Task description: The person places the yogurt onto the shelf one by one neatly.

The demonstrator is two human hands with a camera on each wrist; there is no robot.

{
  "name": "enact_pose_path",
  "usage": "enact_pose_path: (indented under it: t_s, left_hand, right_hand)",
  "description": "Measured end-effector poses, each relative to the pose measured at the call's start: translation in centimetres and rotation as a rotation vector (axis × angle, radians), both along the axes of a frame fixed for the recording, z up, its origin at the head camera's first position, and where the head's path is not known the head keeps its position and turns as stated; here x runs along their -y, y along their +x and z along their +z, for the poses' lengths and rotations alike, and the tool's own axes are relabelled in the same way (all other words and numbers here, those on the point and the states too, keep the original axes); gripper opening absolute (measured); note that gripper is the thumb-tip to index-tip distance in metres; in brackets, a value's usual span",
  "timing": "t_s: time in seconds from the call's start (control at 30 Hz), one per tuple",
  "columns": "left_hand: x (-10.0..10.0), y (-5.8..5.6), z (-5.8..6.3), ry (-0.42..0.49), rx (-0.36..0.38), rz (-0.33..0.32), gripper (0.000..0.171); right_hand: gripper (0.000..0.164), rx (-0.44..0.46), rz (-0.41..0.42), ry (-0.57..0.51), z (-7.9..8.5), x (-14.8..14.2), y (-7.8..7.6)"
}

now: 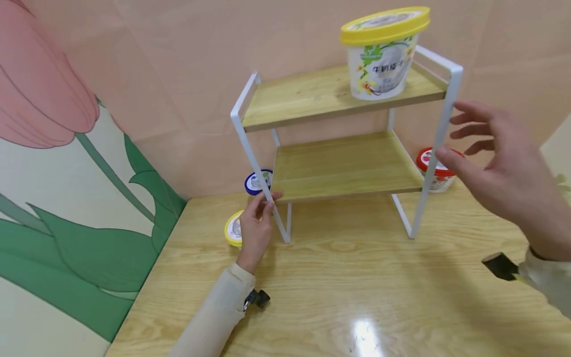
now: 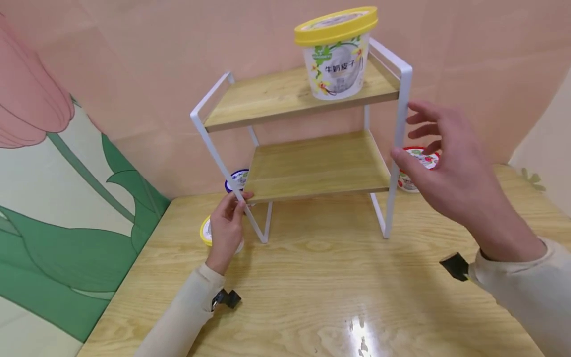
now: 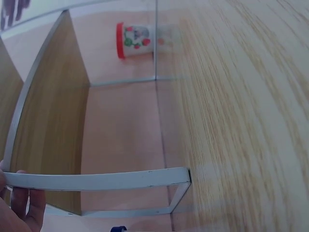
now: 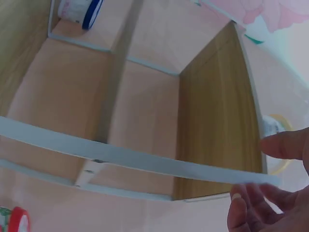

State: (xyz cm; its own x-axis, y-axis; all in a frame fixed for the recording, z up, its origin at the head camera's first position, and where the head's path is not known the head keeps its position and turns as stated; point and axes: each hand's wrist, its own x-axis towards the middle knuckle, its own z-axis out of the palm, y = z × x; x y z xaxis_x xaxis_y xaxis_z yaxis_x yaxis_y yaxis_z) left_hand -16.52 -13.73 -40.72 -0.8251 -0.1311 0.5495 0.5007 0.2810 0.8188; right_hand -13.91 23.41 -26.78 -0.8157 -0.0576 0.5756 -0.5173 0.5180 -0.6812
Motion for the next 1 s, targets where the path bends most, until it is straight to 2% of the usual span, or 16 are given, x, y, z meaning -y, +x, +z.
enact_pose_path:
  t_s: [0.33, 0.57, 0.73, 0.9, 1.0]
  left_hand:
    - [-0.3, 0.2, -0.2, 0.008, 0.009, -0.004, 0.019]
    - [-0.1, 0.2, -0.2, 0.004, -0.018, 0.002, 0.02]
    - [0.0, 0.2, -0.1, -0.01, -0.005, -0.007, 0.023]
    - [0.0, 0.3, -0.1, -0.005, 0.009, 0.001, 0.024]
    - [0.0, 0.3, -0.4, -0.001, 0.01, 0.002, 0.025]
  right_hand:
    - [0.051, 0.058, -0.025, -0.027, -3.5, -1.3, 0.3]
    - [0.047, 0.034, 0.011, -0.041, -3.9, -1.2, 0.0]
    - [0.04, 0.028, -0.007, -0.057, -4.1, -1.3, -0.4]
    - [0.027, 0.101, -0.039, -0.012, -4.7, -1.7, -1.1]
    - [0.021, 0.153, -0.007, -0.018, -5.3, -2.3, -1.8]
